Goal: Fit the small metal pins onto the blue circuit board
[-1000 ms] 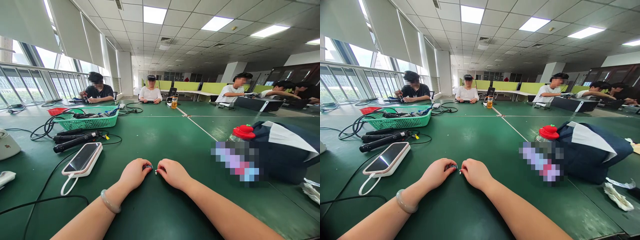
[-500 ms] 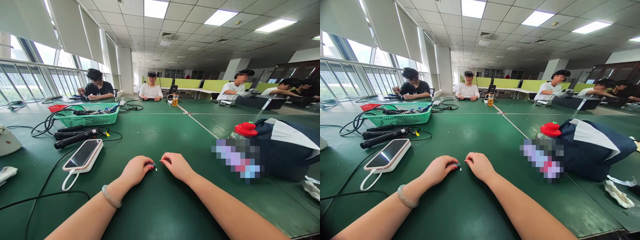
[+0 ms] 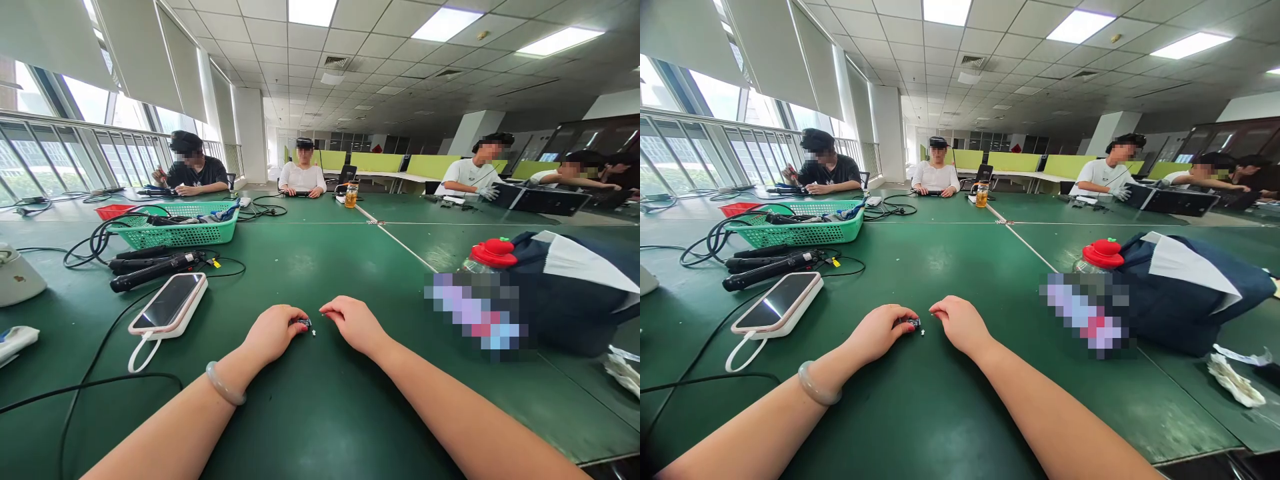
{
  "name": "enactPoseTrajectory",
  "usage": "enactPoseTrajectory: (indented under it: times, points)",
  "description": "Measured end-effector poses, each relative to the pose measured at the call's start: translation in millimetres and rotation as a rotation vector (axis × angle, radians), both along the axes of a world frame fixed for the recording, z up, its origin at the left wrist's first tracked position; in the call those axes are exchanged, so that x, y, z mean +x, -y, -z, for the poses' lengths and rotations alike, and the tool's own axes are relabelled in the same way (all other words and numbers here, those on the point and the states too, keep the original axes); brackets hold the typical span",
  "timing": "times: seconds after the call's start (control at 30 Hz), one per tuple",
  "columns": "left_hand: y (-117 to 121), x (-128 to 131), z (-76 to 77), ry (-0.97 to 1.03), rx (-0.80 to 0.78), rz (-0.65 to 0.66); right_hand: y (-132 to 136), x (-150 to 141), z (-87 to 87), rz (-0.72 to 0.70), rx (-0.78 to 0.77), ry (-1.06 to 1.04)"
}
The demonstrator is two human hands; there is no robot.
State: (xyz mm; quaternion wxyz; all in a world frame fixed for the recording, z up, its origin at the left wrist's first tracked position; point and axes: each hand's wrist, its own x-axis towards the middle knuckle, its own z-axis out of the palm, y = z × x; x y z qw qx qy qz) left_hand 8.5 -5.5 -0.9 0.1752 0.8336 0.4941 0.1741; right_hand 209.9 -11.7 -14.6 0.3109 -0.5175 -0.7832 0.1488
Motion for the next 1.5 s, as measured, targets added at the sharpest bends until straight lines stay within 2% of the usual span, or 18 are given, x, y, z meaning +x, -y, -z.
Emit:
enactPoseTrajectory:
  times: [0.17,0.27,0.43,0.87,1.17,1.5]
  points:
    - [0,0,-0.9,-0.001,0.004,-0.004,3,-1,-2.4,0.006,0.008,0.081]
    - [0,0,-0.8,-0.014,0.009,-0.029,6,-2,-4.0,0.013,0.029,0.247]
    - [-1,0,0.0,-0.017,0.013,-0.044,12,-8,-5.0,-0.076,0.050,0.507]
    - [-2,1,0.4,-0.027,0.007,-0.038,8,-18,3.3,-0.098,0.018,0.358]
    - [-2,1,1.9,-0.051,0.015,-0.009,5,-21,8.8,-0.117,0.106,0.523]
    - [-5,0,4.2,-0.059,0.010,0.023,4,-23,5.4,-0.124,0.058,0.585]
